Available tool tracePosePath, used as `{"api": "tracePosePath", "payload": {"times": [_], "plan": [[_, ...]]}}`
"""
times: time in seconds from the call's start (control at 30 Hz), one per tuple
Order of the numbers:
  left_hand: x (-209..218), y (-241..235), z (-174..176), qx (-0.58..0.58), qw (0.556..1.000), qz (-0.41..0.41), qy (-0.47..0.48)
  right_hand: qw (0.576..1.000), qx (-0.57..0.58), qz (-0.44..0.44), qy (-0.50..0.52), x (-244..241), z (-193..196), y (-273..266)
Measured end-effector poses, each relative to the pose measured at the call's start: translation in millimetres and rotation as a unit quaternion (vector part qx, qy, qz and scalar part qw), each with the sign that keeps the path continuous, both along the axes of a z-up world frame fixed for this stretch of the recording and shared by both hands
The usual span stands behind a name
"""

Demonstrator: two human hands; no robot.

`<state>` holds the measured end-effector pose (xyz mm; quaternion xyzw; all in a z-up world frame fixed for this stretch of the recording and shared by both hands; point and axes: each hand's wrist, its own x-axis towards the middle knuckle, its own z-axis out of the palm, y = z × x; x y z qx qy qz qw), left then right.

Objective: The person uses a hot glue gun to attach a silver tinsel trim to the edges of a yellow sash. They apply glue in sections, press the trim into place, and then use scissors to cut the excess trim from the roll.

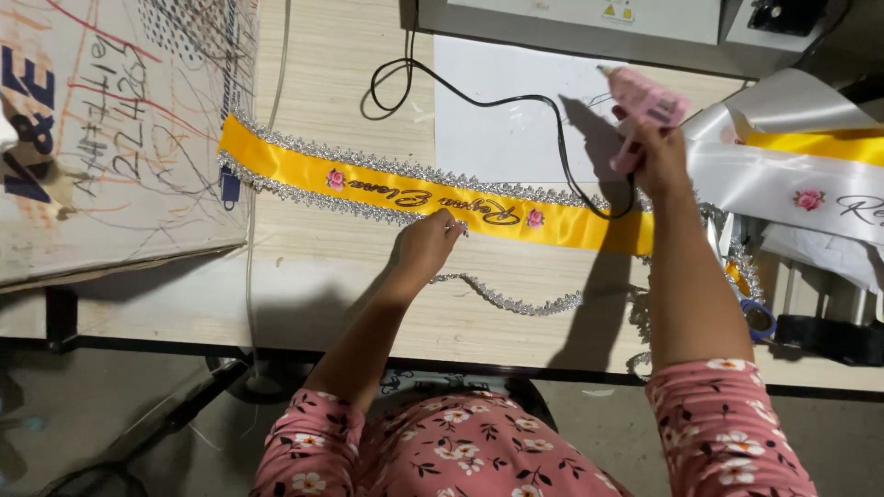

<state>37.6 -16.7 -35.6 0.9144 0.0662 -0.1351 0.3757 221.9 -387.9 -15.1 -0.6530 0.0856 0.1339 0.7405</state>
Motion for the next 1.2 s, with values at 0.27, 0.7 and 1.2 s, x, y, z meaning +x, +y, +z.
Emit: {"api": "tracePosePath", "payload": {"times": [0.27, 0.7, 1.2], "plan": [[1, 2, 6, -0.013, 1.0, 0.003, 0.009, 0.977, -0.062, 0.178, -0.1, -48, 113, 22], [-9, 6, 9, 0.038, 0.996, -0.08, 0.004, 0.992, -0.041, 0.072, 0.091, -37, 8, 29], [-14, 2, 12, 0.049, 0.984, -0.115, -0.127, 0.992, 0.07, 0.103, -0.023, 19, 35, -39]]}}
